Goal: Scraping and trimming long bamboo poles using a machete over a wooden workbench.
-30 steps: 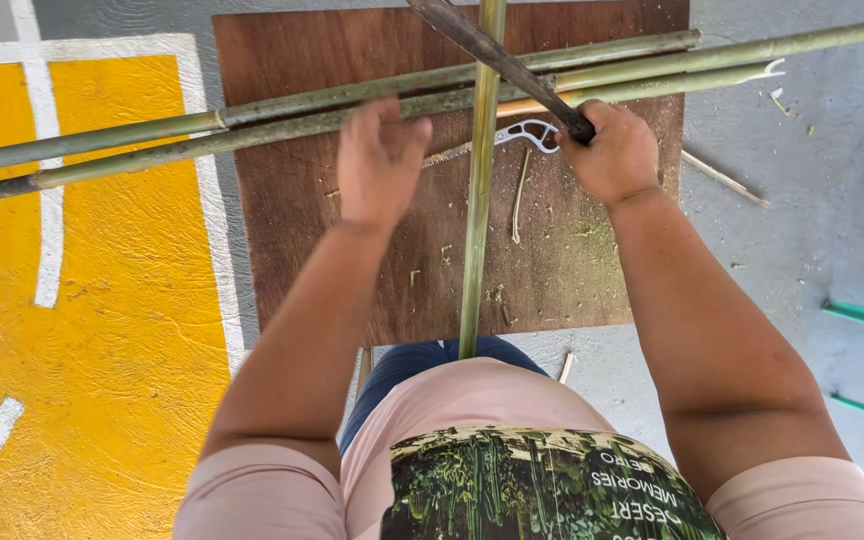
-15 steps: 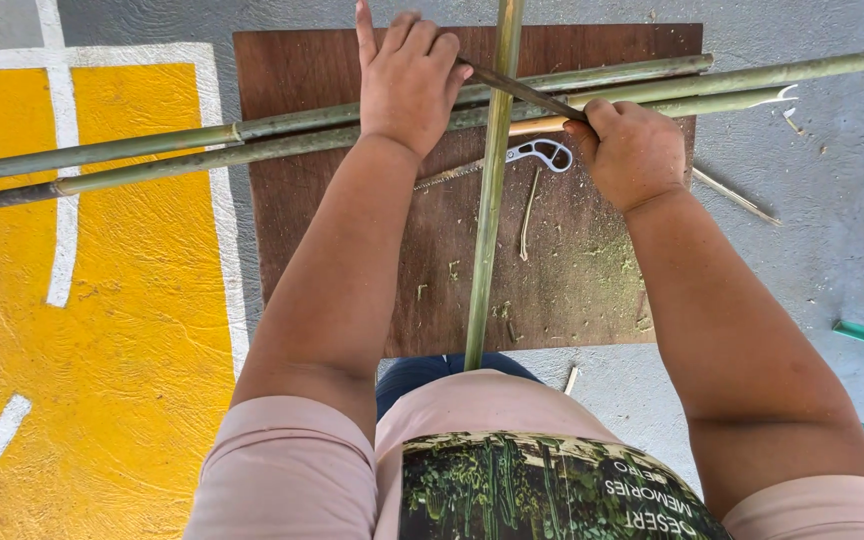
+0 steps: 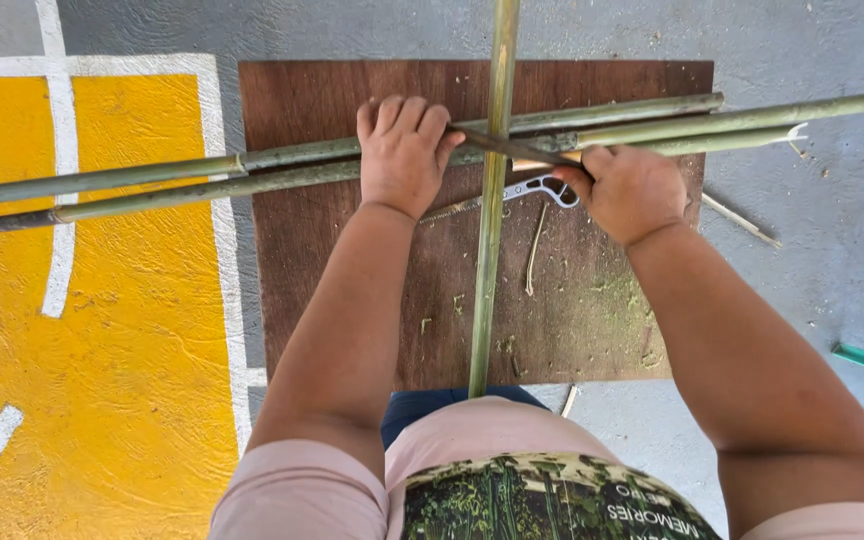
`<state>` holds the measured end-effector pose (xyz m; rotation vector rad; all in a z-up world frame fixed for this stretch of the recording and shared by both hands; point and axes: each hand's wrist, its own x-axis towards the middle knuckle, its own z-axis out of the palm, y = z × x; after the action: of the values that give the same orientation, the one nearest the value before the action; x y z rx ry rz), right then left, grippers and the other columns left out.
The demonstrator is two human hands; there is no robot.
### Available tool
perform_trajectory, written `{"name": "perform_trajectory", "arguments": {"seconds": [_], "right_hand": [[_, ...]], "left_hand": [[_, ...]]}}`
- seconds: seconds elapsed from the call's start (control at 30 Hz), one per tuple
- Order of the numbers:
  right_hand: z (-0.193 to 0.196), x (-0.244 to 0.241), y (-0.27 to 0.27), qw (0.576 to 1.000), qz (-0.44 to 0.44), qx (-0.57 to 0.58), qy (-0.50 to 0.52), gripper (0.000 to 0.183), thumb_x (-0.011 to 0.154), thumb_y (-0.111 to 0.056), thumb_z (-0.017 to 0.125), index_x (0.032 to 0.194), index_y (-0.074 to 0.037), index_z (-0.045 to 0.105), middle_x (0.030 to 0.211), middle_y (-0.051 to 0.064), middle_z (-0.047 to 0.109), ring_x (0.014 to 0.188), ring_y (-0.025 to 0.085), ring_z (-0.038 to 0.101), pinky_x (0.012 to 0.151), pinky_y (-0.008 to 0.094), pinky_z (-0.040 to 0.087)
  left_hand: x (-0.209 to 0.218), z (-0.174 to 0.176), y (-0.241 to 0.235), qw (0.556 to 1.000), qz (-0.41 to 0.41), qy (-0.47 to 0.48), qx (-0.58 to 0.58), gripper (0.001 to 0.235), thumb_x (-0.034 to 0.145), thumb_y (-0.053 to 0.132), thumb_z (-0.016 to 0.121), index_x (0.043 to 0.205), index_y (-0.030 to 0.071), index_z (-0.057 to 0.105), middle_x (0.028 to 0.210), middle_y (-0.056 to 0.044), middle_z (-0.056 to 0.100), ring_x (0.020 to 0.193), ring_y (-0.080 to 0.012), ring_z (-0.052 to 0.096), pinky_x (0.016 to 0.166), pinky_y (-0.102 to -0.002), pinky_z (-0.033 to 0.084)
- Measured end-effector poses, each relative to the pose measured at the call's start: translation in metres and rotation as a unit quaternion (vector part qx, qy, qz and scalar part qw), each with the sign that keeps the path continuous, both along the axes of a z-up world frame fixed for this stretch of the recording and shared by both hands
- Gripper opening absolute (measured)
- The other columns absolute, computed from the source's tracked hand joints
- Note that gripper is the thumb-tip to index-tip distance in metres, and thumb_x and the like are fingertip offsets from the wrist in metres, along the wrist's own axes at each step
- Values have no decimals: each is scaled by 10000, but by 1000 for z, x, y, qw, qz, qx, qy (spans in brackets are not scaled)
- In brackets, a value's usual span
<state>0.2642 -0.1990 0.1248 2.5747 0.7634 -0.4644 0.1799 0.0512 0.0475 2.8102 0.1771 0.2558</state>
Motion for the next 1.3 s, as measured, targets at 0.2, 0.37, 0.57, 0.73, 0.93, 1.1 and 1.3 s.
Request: {"name": "perform_trajectory", "arguments": {"seconds": [0.2, 0.37, 0.57, 0.73, 0.93, 1.1, 1.3], "right_hand": [[-28, 5, -16, 999, 9, 11, -47, 696, 1034, -701, 279, 915, -111, 628, 684, 65, 600, 550, 206, 651, 495, 386, 567], [-36, 19, -8, 998, -25, -48, 23, 692, 1041, -692, 262, 922, -115, 624, 693, 65, 611, 555, 175, 643, 459, 336, 546], [-40, 0, -29, 998, -53, 18, 20, 691, 1018, -703, 280, 939, -103, 614, 692, 74, 611, 546, 193, 627, 444, 351, 544], [-48, -8, -44, 997, 28, 63, -30, 646, 1004, -721, 321, 907, -162, 630, 698, 60, 609, 600, 221, 658, 523, 383, 551], [-55, 2, -45, 999, 12, 45, -28, 655, 1041, -703, 370, 920, -123, 648, 718, 72, 624, 599, 236, 679, 508, 403, 554], [-58, -16, -54, 961, 134, 172, -170, 615, 1066, -680, 349, 894, -171, 648, 781, 39, 623, 654, 217, 666, 566, 385, 554], [-39, -10, -42, 996, 70, 40, -40, 665, 1038, -710, 337, 889, -143, 650, 691, 52, 619, 563, 206, 643, 506, 374, 555]], "left_hand": [[0, 12, -5, 996, 9, -73, 46, 313, 1015, 491, 536, 1068, 196, 626, 1090, -15, 590, 1165, -250, 518, 1111, -587, 299], [21, 29, -1, 997, -7, 52, 57, 331, 1041, 496, 495, 1044, 192, 626, 1038, -35, 592, 1129, -254, 521, 1086, -624, 283], [0, 23, -12, 997, -38, 55, 50, 373, 1073, 500, 403, 1093, 189, 607, 1093, -40, 588, 1183, -249, 528, 1102, -604, 302], [-9, 20, -18, 996, -40, 62, 54, 413, 1057, 512, 355, 1109, 188, 606, 1089, -34, 585, 1154, -243, 540, 1108, -618, 290], [4, 29, -11, 996, -29, 63, 51, 434, 1084, 527, 346, 1079, 180, 607, 1090, -42, 595, 1182, -259, 537, 1122, -611, 289], [-19, 8, -19, 996, -43, 53, 64, 428, 1052, 541, 402, 1040, 178, 629, 1038, -57, 610, 1133, -271, 546, 1066, -641, 287], [-14, -3, -17, 997, -38, 16, 71, 407, 1062, 539, 417, 1025, 197, 632, 1030, -34, 607, 1115, -257, 546, 1110, -616, 286]]}}
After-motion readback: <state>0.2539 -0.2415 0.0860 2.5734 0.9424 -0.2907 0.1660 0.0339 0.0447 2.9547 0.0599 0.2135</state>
